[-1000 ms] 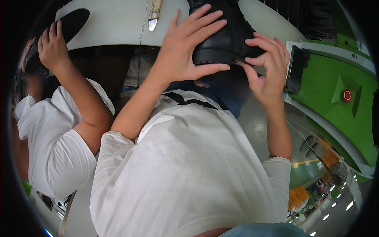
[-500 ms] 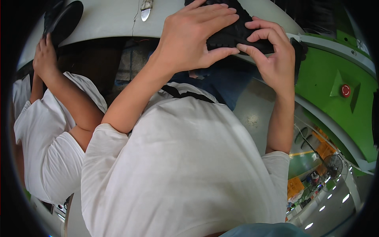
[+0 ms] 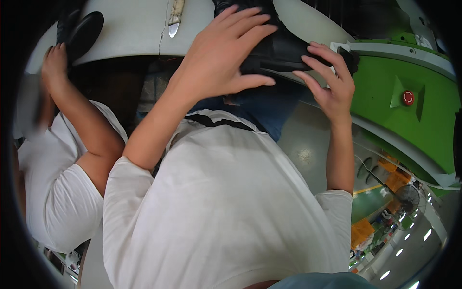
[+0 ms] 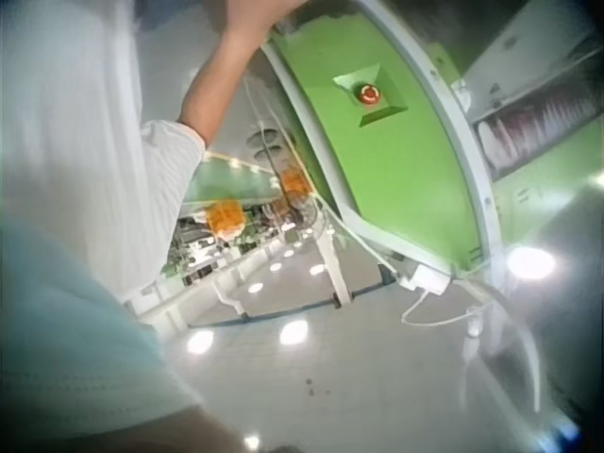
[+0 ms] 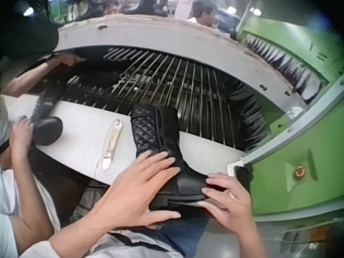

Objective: The person repeatedly rubs black boots against a rotating brush on a green machine to polish them. They handle the boots one at a time, adjusting their position to ensure the brush contacts different surfaces, then place them on a conveyor belt.

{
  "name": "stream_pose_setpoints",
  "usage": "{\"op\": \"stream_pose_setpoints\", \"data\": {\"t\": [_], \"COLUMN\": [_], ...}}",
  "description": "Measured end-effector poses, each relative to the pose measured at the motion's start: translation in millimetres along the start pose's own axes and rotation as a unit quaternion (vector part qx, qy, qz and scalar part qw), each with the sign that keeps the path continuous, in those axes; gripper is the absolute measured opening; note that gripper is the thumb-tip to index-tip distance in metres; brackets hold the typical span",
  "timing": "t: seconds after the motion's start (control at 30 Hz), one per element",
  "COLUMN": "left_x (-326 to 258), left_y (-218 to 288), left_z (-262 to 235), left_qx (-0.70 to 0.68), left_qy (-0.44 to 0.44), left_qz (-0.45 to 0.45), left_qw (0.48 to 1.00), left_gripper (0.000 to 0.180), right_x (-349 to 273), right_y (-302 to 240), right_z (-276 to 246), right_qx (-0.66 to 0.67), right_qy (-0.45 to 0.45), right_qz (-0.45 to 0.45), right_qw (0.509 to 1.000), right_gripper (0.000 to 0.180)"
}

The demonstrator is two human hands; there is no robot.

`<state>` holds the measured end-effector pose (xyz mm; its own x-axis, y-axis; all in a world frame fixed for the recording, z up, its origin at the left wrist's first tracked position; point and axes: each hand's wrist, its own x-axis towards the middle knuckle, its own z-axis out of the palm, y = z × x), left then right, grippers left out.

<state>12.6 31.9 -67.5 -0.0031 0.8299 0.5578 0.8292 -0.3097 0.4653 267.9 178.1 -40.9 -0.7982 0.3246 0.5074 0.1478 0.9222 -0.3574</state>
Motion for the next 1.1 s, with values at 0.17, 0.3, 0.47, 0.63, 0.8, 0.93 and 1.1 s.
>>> {"op": "stream_pose_setpoints", "data": {"t": [0.17, 0.3, 0.47, 0.63, 0.8, 0.93, 1.1], "left_x": [46.6, 49.6, 45.9, 41.1, 40.1, 43.9, 48.5], "left_y": [-4.3, -11.2, -12.8, -12.1, -14.6, -10.1, -5.0], "left_z": [33.5, 38.8, 40.6, 49.2, 50.8, 47.2, 27.0], "left_qx": [-0.001, -0.013, -0.049, -0.051, -0.046, -0.043, -0.072], "left_qy": [-0.093, -0.129, -0.125, -0.064, -0.063, -0.091, -0.083], "left_qz": [0.077, 0.068, 0.049, 0.057, 0.072, 0.060, 0.042], "left_qw": [0.993, 0.989, 0.990, 0.995, 0.994, 0.993, 0.993], "left_gripper": [0.081, 0.082, 0.074, 0.072, 0.076, 0.076, 0.076], "right_x": [-4.9, 10.5, 28.4, 21.1, -5.0, -3.0, 33.8], "right_y": [-0.5, -7.1, 4.5, 35.6, 60.3, 59.4, 8.3], "right_z": [1.4, -6.3, -20.4, -22.3, -14.0, -6.0, -24.1], "right_qx": [-0.012, 0.039, 0.098, 0.187, 0.317, 0.339, 0.273], "right_qy": [0.004, -0.058, -0.111, -0.138, -0.117, -0.102, -0.023], "right_qz": [-0.021, 0.041, 0.203, 0.232, 0.277, 0.295, 0.261], "right_qw": [1.000, 0.997, 0.968, 0.945, 0.899, 0.888, 0.926], "right_gripper": [0.029, 0.026, 0.041, 0.061, 0.066, 0.068, 0.074]}}
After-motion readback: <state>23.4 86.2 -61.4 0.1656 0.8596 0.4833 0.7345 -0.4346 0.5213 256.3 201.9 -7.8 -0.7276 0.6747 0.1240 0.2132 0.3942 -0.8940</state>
